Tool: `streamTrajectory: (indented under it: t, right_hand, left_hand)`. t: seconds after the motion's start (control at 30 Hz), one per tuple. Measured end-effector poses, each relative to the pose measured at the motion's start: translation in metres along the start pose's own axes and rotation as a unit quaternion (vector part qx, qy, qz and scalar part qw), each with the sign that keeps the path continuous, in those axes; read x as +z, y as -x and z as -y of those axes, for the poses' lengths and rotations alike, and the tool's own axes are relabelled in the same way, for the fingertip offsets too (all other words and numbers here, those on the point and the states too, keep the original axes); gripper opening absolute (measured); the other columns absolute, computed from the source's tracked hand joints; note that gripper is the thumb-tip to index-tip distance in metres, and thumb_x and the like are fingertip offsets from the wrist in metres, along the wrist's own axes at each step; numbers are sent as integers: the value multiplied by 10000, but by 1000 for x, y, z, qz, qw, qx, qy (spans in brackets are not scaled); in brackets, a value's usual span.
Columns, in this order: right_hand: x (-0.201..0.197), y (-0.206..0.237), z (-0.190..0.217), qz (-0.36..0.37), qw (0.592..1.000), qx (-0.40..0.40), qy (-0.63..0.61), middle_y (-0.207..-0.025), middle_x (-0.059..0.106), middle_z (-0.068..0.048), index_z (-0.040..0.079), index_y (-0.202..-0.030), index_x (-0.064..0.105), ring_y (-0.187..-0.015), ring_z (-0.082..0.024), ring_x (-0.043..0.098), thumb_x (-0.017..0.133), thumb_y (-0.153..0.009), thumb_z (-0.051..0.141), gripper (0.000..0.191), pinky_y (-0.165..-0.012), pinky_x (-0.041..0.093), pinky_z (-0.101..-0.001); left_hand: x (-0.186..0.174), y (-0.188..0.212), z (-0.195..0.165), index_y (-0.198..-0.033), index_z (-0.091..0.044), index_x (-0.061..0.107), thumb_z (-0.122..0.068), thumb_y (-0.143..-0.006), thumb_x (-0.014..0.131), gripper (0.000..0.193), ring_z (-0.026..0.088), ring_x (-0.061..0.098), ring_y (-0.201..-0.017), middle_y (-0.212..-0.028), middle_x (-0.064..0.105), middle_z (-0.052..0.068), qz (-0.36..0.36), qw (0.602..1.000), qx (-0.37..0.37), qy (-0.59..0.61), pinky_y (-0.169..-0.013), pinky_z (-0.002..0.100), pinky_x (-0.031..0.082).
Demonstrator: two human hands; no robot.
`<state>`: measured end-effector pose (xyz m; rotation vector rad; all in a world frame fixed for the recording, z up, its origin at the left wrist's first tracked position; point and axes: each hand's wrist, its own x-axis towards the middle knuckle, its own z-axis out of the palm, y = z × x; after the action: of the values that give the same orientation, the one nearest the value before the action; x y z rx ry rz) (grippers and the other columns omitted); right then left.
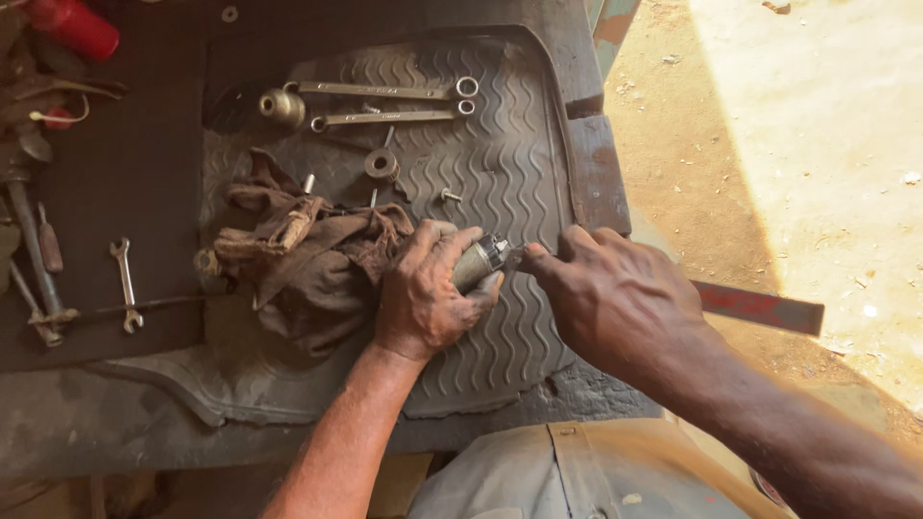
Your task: The person disassembles a cylindrical mechanical component on a workbench, removes a bolt, and uses a flat metal bar to scrape the interior surface. They then wipe the part with a cloth and use a wrench to tighten a nut on a smaller attached piece.
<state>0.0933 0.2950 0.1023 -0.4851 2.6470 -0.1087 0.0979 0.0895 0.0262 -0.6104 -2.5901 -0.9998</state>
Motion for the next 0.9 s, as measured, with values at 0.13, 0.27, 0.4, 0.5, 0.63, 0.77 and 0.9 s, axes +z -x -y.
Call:
streamTrajectory:
  t: [0.13, 0.27, 0.4, 0.5, 0.63, 0.77, 0.9]
  right_hand:
    - [5, 0, 1, -53, 998, -15, 0, -932, 641, -133, 232, -1347, 607, -767, -242, 638, 410, -1015, 200, 387, -599, 589, -397]
    - [9, 6, 1, -58, 998, -34, 5, -910, 648, -127, 219, -1316, 627, -750, -224, 647, 414, -1032, 203, 355, -619, 583, -385]
    - [13, 11, 4, -10, 1000, 1, 3, -941, 654, -111, 307, -1390, 599, -753, -226, 647, 396, -1063, 177, 406, -578, 605, -374]
    - [12, 13, 4, -84, 996, -37, 1, -928, 659, -123, 300, -1320, 667, -735, -226, 631, 427, -1034, 168, 396, -558, 584, -377]
    - [10, 15, 3, -75, 996, -38, -6, -907, 672, -102, 310, -1334, 663, -704, -221, 641, 425, -1050, 189, 390, -552, 564, -387]
    - [11, 19, 6, -97, 994, -39, 23, -915, 667, -99, 309, -1301, 696, -700, -234, 626, 461, -1028, 160, 390, -556, 547, -399]
    - [11, 23, 10, -63, 997, -44, -19, -920, 652, -87, 332, -1320, 667, -691, -211, 619, 479, -997, 173, 407, -529, 563, -376]
  left_hand:
    - [-1, 5, -3, -1165, -24, 699, -237, -775, 856, 471, 308, 704, -941, -1062, 646, 131, 15, 999, -31, 15, -800, 405, 597]
    - [1, 9, -3, -1157, -28, 699, -232, -755, 854, 476, 304, 704, -954, -1058, 643, 125, 3, 1000, -7, 1, -821, 405, 602]
    - [-1, 16, -5, -1177, -27, 700, -231, -789, 867, 469, 314, 698, -976, -1080, 645, 129, 11, 1000, -6, 2, -832, 409, 595]
    - [-1, 16, -7, -1167, -38, 702, -237, -765, 862, 477, 288, 709, -964, -1068, 648, 116, 6, 1000, -12, 15, -826, 394, 606]
    - [-2, 17, -9, -1159, -50, 711, -240, -752, 865, 475, 307, 700, -956, -1071, 655, 114, -1, 1000, -13, 0, -810, 407, 595]
    - [-1, 23, -11, -1165, -53, 703, -271, -780, 875, 474, 302, 705, -944, -1068, 654, 105, 5, 1000, -13, 0, -796, 403, 592]
    - [-1, 25, -11, -1140, -61, 707, -243, -757, 862, 452, 312, 704, -964, -1070, 652, 108, -14, 1000, -5, -5, -829, 415, 590]
